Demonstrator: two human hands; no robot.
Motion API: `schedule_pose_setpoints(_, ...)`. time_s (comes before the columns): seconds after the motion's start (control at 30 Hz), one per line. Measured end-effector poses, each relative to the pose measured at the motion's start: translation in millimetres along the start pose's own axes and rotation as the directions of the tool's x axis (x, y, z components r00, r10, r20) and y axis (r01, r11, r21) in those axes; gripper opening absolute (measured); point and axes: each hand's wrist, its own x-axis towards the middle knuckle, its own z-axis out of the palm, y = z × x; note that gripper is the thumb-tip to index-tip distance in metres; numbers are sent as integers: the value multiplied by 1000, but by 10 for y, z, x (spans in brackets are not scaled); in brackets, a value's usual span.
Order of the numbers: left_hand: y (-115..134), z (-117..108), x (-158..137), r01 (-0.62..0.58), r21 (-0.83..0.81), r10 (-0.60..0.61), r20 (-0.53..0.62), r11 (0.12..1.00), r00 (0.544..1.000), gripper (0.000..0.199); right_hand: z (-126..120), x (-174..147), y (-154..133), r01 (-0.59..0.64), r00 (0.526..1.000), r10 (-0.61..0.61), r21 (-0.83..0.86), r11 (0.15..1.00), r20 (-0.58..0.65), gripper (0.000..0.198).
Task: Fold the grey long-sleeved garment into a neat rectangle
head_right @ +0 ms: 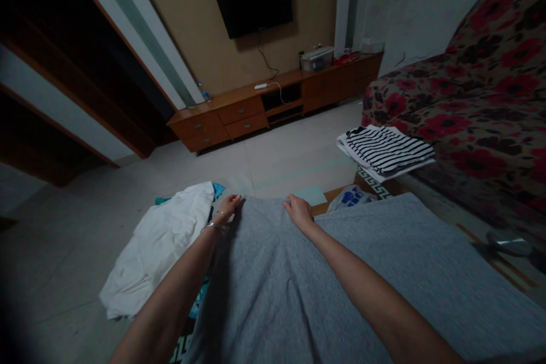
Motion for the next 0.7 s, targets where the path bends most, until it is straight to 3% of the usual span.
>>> schedule_pose_setpoints(0.13, -63, -200, -223, 61, 65, -70, 144, 996, 987, 42, -29, -32, -61, -3, 1000, 2, -66, 998, -10, 27)
schedule_pose_setpoints(0.33, -132, -423, -601, 34, 279, -117, 289, 960, 950, 35, -67, -71, -107, -13, 1000, 15, -138, 990, 13, 26)
schedule_pose_setpoints(0.43, -171, -407, -746, 12, 417, -110, 212, 909, 971, 21, -102, -109, -162, -23, 999, 26, -161, 987, 21, 26)
schedule_pose_setpoints(0.53, -213, -313, -904, 18, 519, -48, 46, 854, 998, 14, -163, -109, -254, -44, 998, 51, -204, 978, 27, 24)
schedule_pose_setpoints(0.63, -263, -184, -1154, 39, 584, 49, -133, 811, 990, 30, -205, -2, -413, -29, 999, 37, -246, 969, 27, 25)
schedule_pose_setpoints(0.7, -315, -87, -1387, -26, 647, 199, -195, 762, 960, 42, -170, 128, -577, 34, 998, -20, -250, 968, 58, 28)
